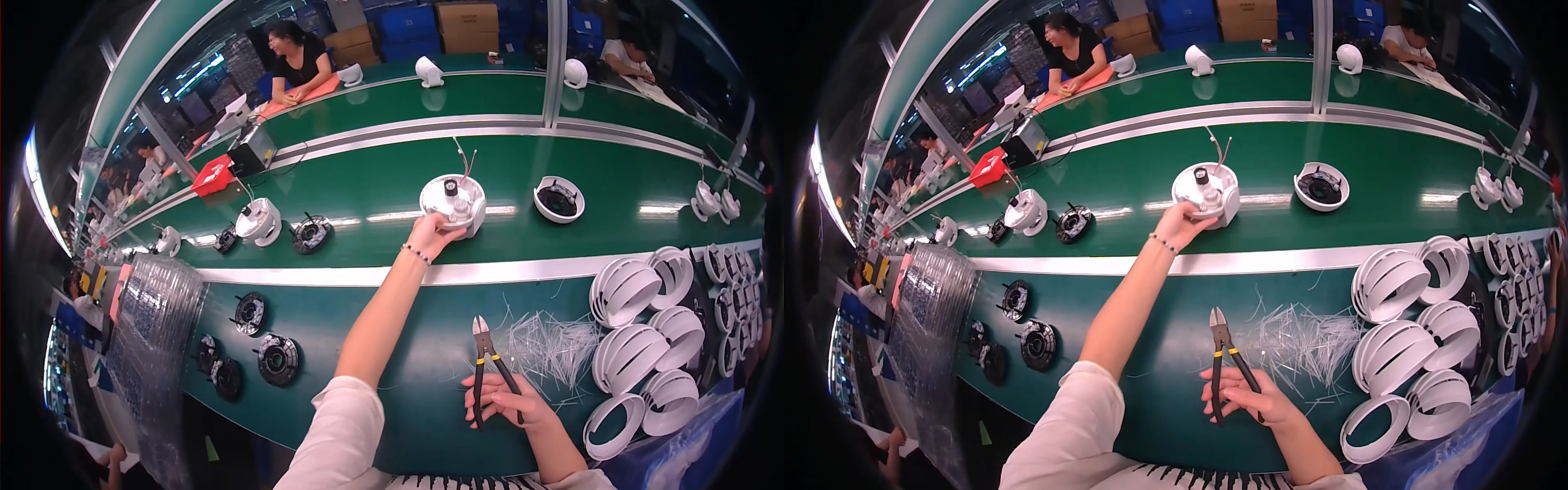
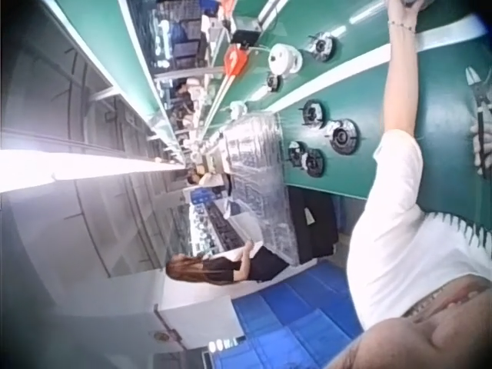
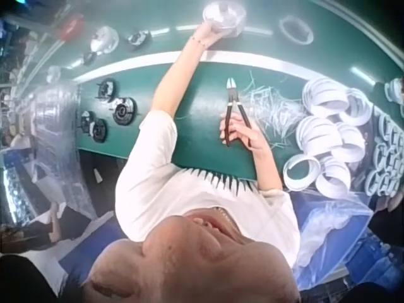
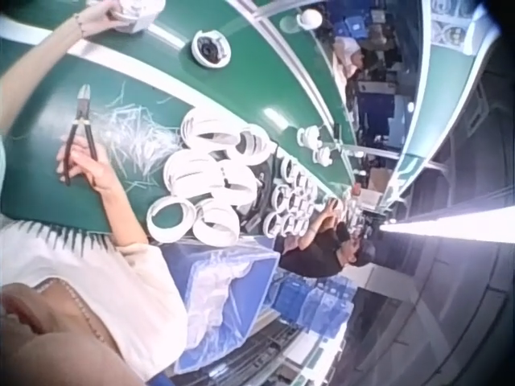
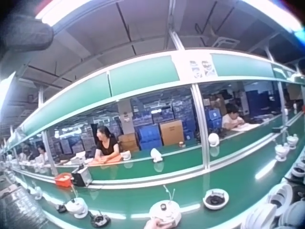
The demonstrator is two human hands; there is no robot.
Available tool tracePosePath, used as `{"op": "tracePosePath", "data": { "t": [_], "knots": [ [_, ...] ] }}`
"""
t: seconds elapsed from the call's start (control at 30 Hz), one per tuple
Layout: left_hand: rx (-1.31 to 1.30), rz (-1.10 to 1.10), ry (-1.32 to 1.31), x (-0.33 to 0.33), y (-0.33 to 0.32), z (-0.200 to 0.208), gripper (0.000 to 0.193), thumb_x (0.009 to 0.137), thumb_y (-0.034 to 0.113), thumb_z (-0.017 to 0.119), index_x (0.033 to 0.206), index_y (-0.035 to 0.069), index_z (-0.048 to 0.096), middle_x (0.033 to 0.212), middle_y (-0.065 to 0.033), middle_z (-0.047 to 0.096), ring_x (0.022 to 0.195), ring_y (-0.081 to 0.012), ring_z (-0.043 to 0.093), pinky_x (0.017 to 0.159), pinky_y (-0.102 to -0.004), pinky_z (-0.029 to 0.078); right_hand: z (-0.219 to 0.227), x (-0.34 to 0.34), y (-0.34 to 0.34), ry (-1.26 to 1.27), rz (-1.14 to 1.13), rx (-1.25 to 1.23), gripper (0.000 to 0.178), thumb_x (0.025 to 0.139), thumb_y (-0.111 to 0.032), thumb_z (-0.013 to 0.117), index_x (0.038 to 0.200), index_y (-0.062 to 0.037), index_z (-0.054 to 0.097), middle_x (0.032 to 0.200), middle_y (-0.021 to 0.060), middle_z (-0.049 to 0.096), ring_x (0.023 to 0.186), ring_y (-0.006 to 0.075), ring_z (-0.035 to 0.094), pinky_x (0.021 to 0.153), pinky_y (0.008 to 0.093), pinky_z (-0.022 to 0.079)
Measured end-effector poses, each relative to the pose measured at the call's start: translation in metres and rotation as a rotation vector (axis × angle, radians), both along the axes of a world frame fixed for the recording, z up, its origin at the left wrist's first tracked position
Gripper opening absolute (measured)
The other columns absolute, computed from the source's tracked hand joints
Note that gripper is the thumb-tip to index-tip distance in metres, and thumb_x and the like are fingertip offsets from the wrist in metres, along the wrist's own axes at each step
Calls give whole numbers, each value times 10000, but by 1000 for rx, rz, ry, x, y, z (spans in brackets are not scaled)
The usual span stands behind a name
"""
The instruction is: Assembling components for lighting or camera fixtures by cutting wires and fitting internal parts on an assembly line.
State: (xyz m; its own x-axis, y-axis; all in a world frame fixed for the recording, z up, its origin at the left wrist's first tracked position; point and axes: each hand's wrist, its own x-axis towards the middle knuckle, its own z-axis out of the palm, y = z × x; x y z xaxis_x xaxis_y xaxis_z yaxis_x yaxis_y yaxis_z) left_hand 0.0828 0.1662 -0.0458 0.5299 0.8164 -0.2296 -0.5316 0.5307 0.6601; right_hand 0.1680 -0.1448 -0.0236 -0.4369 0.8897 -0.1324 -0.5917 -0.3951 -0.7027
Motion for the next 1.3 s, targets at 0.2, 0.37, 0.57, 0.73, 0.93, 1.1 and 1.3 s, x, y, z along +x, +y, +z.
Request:
{"op": "tracePosePath", "data": {
  "t": [0.2,0.37,0.57,0.73,0.93,1.1,1.3],
  "knots": [
    [174,-91,528,-32,12,9,577,779,422,559,1131,-11,414,1092,-130,446,959,-234,492,733,-343,492,4,-7,6,-55,10,-38,485,782,-176,514,1172,79,378,955,150,540,826,237,575,682,328,498],
    [1067,423,1958,-99,46,3,646,668,411,634,1150,24,442,1223,-229,356,1190,-393,237,912,-482,288,12,-3,-9,-433,124,162,499,727,-16,572,1182,72,385,964,118,562,868,165,567,751,240,442],
    [948,352,2087,-220,30,-25,301,731,161,579,1012,114,482,960,-117,556,910,-311,524,714,-395,463,12,-42,-7,-515,366,165,528,728,-113,601,1177,59,383,1000,129,546,900,197,542,777,288,426],
    [1134,372,2137,-200,12,-12,136,677,130,569,802,78,560,767,-109,592,764,-272,564,612,-403,460,4,-28,-18,-504,215,146,456,779,-118,571,1164,58,403,988,127,556,838,184,563,728,268,440],
    [1018,138,2374,-254,-60,27,110,716,96,497,787,117,579,710,-50,602,745,-210,584,671,-382,360,15,-34,-11,-511,231,118,368,792,-99,538,1106,66,442,979,136,555,839,204,570,704,267,453],
    [769,-137,2412,-285,-86,31,143,697,137,561,820,91,617,779,-87,613,783,-240,587,700,-420,383,14,-38,-7,-524,263,135,371,796,-108,539,1109,65,440,983,131,554,845,201,567,712,270,444],
    [821,265,2092,-268,-44,70,292,675,279,621,848,43,623,881,-166,596,895,-303,554,743,-390,459,9,-36,-8,-526,280,105,436,794,-129,556,1157,59,404,989,126,552,846,193,565,708,262,442]
  ]
}}
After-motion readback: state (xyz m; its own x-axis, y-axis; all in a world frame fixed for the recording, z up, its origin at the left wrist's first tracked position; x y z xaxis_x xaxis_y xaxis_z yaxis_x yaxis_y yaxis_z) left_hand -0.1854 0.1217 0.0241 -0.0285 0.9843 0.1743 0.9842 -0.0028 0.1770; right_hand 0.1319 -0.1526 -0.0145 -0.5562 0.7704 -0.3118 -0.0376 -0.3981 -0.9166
